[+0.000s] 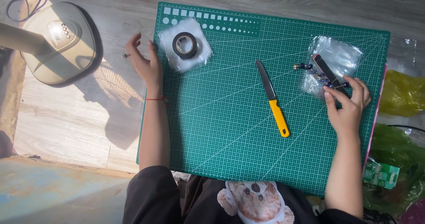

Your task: Cutting thin plastic strips or tape on a green cutting mat using a utility knife.

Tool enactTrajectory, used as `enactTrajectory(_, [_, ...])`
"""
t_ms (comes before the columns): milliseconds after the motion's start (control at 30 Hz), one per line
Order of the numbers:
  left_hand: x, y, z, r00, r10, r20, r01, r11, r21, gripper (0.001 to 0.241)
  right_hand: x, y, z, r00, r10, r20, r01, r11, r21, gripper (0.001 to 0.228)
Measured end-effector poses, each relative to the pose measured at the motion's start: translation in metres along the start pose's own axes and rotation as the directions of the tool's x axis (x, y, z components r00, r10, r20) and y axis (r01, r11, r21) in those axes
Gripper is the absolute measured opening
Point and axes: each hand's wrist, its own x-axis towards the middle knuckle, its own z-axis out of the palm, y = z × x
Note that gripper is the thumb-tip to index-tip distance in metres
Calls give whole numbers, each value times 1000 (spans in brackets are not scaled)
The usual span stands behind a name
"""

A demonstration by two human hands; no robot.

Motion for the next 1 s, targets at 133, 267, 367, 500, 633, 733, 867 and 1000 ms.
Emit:
enactTrajectory(133, [1, 3, -2, 989, 58, 138, -73, 991, 109, 25, 17, -31, -2, 994, -71, -85, 77, 995, 71, 13])
enactTrajectory(267, [-3, -16, 6, 972, 191, 138, -196, 980, 24, 27, 50, -93, 15, 961, -268, 67, 234, 920, 314, 17])
enactTrajectory(367, [-1, 12, 3, 884, 268, 382, -285, 958, -12, 40, 79, -159, 37, 859, -490, 147, 441, 856, 271, 14])
enactTrajectory(500, [-8, 4, 6, 865, 190, 465, -315, 926, 207, 46, 81, -197, 101, 781, -610, 131, 584, 788, 194, 15])
enactTrajectory(633, [-8, 4, 6, 843, 99, 529, -283, 918, 278, 46, 75, -231, 134, 808, -553, 203, 546, 832, 96, 25])
enactTrajectory(733, [-11, 1, 8, 828, 73, 556, -321, 874, 364, 46, 85, -246, 141, 842, -460, 283, 463, 884, 62, 33])
enactTrajectory(867, [-9, 5, 8, 826, 60, 560, -335, 851, 403, 45, 97, -249, 146, 867, -364, 340, 358, 930, 85, 36])
enactTrajectory(1000, [-12, 2, 9, 845, 83, 528, -335, 852, 403, 42, 99, -245, 126, 901, -355, 250, 334, 934, 125, 31])
